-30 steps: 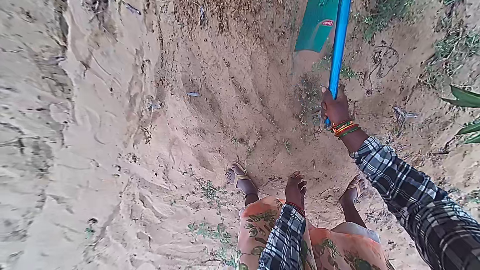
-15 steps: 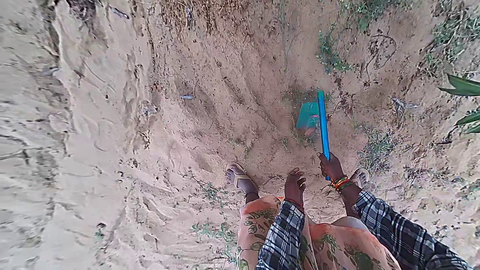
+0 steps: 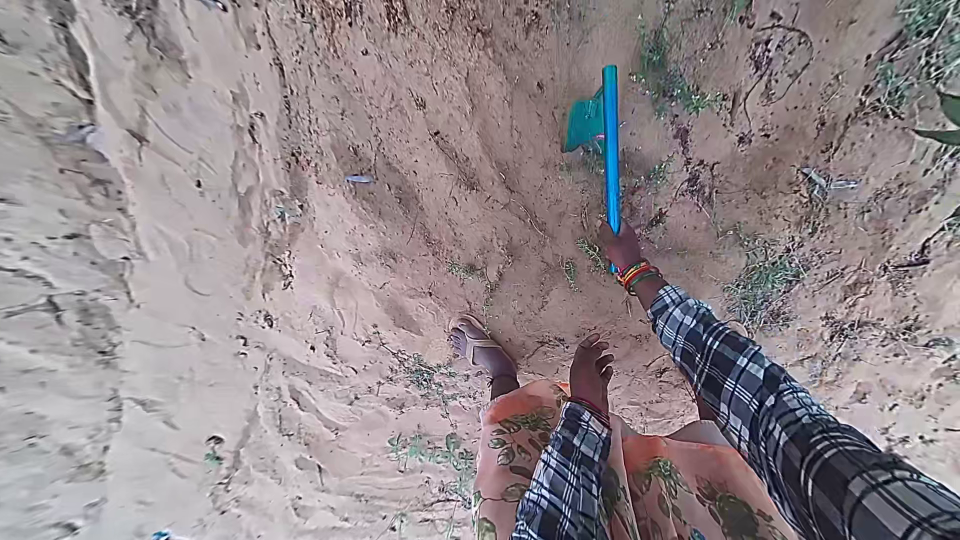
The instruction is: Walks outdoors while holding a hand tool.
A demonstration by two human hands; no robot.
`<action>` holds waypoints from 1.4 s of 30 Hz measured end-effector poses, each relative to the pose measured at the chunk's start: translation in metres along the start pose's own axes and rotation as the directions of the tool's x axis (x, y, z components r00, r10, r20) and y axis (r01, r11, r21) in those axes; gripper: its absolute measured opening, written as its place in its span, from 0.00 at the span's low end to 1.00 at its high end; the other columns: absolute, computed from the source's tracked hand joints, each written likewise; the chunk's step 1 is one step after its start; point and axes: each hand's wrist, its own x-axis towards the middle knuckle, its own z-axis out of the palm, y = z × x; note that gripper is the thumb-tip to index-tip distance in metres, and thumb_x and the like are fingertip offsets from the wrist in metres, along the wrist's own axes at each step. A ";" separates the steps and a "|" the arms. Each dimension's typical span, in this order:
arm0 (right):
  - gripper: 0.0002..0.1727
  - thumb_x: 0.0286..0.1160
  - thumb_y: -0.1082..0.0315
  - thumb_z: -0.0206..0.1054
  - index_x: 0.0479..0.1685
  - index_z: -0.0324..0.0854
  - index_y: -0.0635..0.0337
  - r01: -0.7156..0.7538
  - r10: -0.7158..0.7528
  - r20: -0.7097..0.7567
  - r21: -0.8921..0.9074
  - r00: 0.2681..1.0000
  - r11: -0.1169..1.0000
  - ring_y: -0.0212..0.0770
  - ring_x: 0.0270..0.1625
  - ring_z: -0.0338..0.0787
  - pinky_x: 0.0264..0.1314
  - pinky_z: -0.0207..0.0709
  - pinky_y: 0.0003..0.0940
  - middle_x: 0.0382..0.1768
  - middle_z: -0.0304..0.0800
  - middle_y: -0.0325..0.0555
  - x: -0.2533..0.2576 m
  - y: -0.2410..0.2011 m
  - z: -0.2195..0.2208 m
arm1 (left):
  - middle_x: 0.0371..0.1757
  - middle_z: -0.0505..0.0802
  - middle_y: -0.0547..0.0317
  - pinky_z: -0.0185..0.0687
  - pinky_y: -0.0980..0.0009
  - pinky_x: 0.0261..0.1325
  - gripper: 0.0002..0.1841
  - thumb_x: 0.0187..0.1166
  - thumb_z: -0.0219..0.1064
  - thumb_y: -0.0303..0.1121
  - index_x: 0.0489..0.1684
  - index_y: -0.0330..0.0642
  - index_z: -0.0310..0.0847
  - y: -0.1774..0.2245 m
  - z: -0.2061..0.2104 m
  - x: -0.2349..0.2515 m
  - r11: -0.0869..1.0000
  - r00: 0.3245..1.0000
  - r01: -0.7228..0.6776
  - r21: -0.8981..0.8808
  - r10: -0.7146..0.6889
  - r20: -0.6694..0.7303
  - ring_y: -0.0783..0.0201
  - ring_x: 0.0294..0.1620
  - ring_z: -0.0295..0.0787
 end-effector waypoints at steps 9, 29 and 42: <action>0.12 0.93 0.59 0.58 0.43 0.70 0.58 -0.224 0.231 0.029 0.384 0.972 0.896 0.27 0.07 0.61 0.09 0.62 0.23 0.10 0.60 0.32 -0.135 0.020 -0.042 | 0.49 0.87 0.58 0.78 0.72 0.41 0.15 0.94 0.46 0.31 0.71 0.40 0.71 0.008 0.003 -0.005 0.999 0.998 -0.048 0.001 0.048 0.041 0.68 0.38 0.83; 0.14 0.90 0.59 0.62 0.53 0.73 0.64 -0.232 0.229 0.045 0.066 0.972 0.971 0.28 0.11 0.64 0.14 0.63 0.24 0.15 0.64 0.34 -0.113 0.039 -0.064 | 0.53 0.87 0.56 0.78 0.70 0.44 0.17 0.95 0.46 0.33 0.75 0.41 0.69 0.005 0.009 0.005 1.000 1.000 0.002 0.020 -0.002 0.008 0.66 0.40 0.83; 0.27 0.90 0.52 0.60 0.71 0.70 0.67 -0.059 0.055 -0.041 -0.125 0.998 0.990 0.46 0.24 0.76 0.31 0.76 0.48 0.30 0.77 0.53 -0.008 0.028 -0.060 | 0.51 0.87 0.56 0.78 0.72 0.38 0.15 0.93 0.49 0.32 0.72 0.41 0.72 0.005 0.011 0.005 1.000 1.000 0.002 -0.029 -0.002 0.015 0.67 0.37 0.83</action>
